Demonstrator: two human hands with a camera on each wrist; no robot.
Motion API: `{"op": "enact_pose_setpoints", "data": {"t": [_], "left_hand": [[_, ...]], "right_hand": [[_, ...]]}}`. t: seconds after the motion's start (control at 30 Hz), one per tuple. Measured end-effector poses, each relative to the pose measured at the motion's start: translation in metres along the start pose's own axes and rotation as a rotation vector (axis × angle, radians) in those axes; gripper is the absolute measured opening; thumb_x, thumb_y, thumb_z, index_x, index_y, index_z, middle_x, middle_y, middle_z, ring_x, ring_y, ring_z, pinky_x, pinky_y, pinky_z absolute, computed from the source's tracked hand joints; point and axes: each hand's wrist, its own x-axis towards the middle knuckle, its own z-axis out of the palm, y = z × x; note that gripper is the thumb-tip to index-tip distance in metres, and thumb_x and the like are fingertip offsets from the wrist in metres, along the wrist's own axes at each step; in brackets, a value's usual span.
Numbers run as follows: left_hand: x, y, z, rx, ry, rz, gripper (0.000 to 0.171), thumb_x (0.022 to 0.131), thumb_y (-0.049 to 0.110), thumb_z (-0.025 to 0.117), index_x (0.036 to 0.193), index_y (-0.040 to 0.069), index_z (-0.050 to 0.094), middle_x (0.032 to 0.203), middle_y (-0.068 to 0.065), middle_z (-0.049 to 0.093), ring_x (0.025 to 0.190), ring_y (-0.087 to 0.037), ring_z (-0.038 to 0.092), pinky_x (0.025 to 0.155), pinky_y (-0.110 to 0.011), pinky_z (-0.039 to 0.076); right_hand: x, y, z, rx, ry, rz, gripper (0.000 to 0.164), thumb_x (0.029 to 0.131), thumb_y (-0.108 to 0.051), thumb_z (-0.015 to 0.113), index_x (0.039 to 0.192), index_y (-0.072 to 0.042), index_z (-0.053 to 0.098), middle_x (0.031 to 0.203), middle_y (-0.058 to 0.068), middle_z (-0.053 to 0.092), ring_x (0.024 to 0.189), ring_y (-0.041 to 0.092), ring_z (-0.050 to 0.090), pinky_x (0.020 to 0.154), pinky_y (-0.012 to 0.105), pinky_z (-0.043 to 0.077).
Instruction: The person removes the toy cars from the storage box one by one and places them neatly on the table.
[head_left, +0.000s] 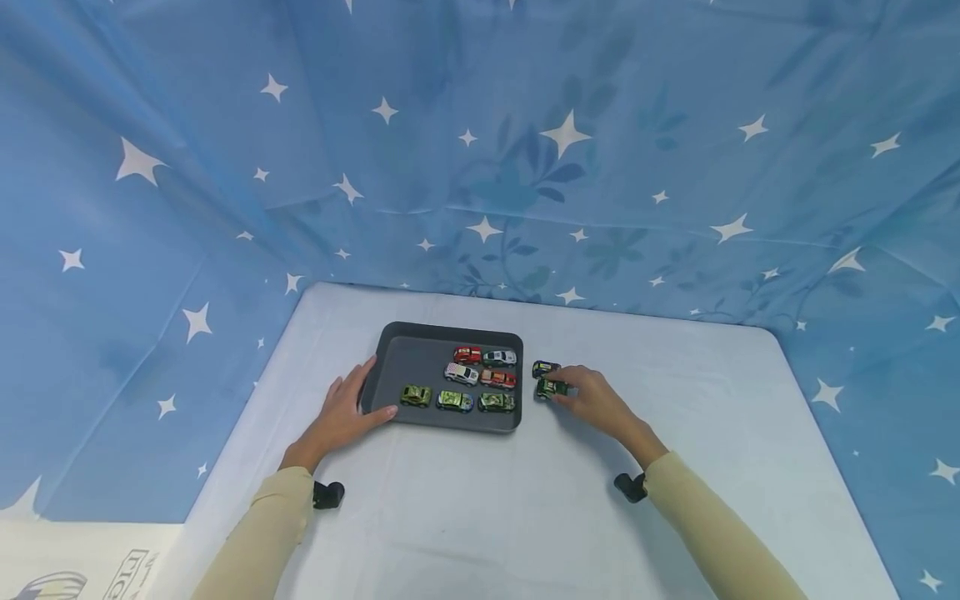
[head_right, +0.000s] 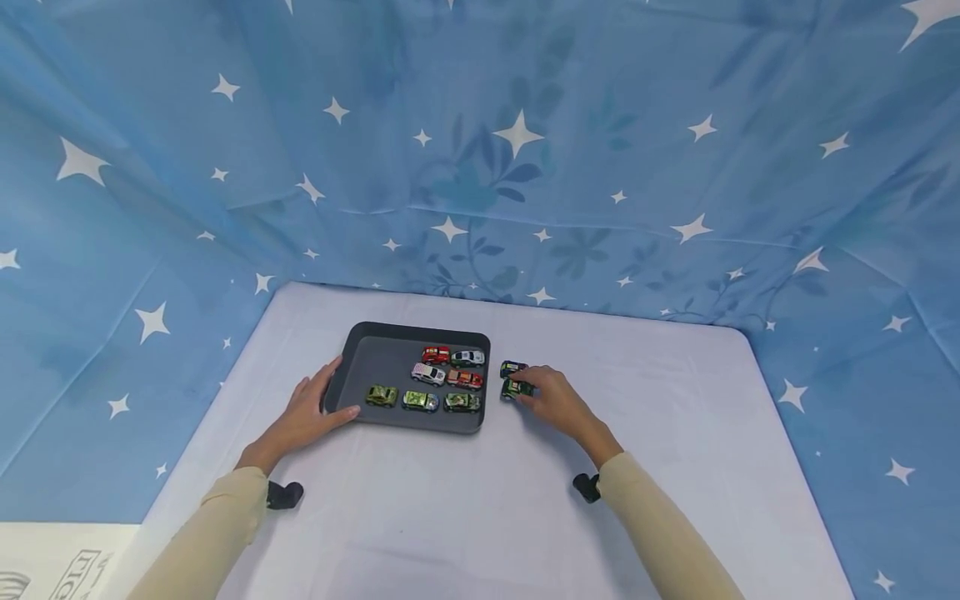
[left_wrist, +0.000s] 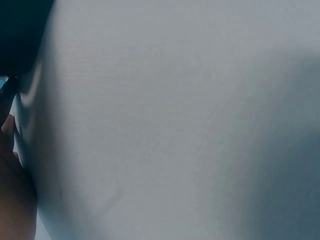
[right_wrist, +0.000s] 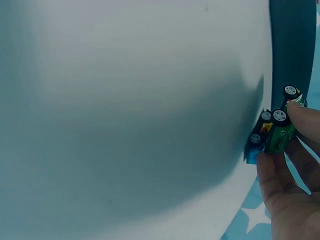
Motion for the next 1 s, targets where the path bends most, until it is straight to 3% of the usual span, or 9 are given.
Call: {"op": "enact_pose_setpoints", "data": {"t": [0.67, 1.0], "left_hand": [[0.004, -0.003, -0.001, 0.0, 0.001, 0.016, 0.101, 0.082, 0.066, 0.065, 0.157, 0.036, 0.004, 0.163, -0.006, 0.013, 0.149, -0.032, 0.009, 0.12, -0.052, -0.003], [0.002, -0.003, -0.001, 0.0, 0.002, 0.024, 0.102, 0.083, 0.064, 0.066, 0.158, 0.032, 0.006, 0.163, -0.008, 0.015, 0.149, -0.033, 0.01, 0.119, -0.053, -0.002]], "right_hand": [[-0.003, 0.002, 0.018, -0.009, -0.008, -0.005, 0.037, 0.085, -0.01, 0.076, 0.121, -0.007, 0.068, 0.117, 0.012, 0.068, 0.11, 0.03, 0.062, 0.096, 0.047, 0.051], [-0.005, 0.003, 0.023, -0.014, -0.01, 0.005, 0.036, 0.085, -0.012, 0.076, 0.12, -0.007, 0.068, 0.117, 0.011, 0.068, 0.111, 0.028, 0.061, 0.097, 0.046, 0.051]]}}
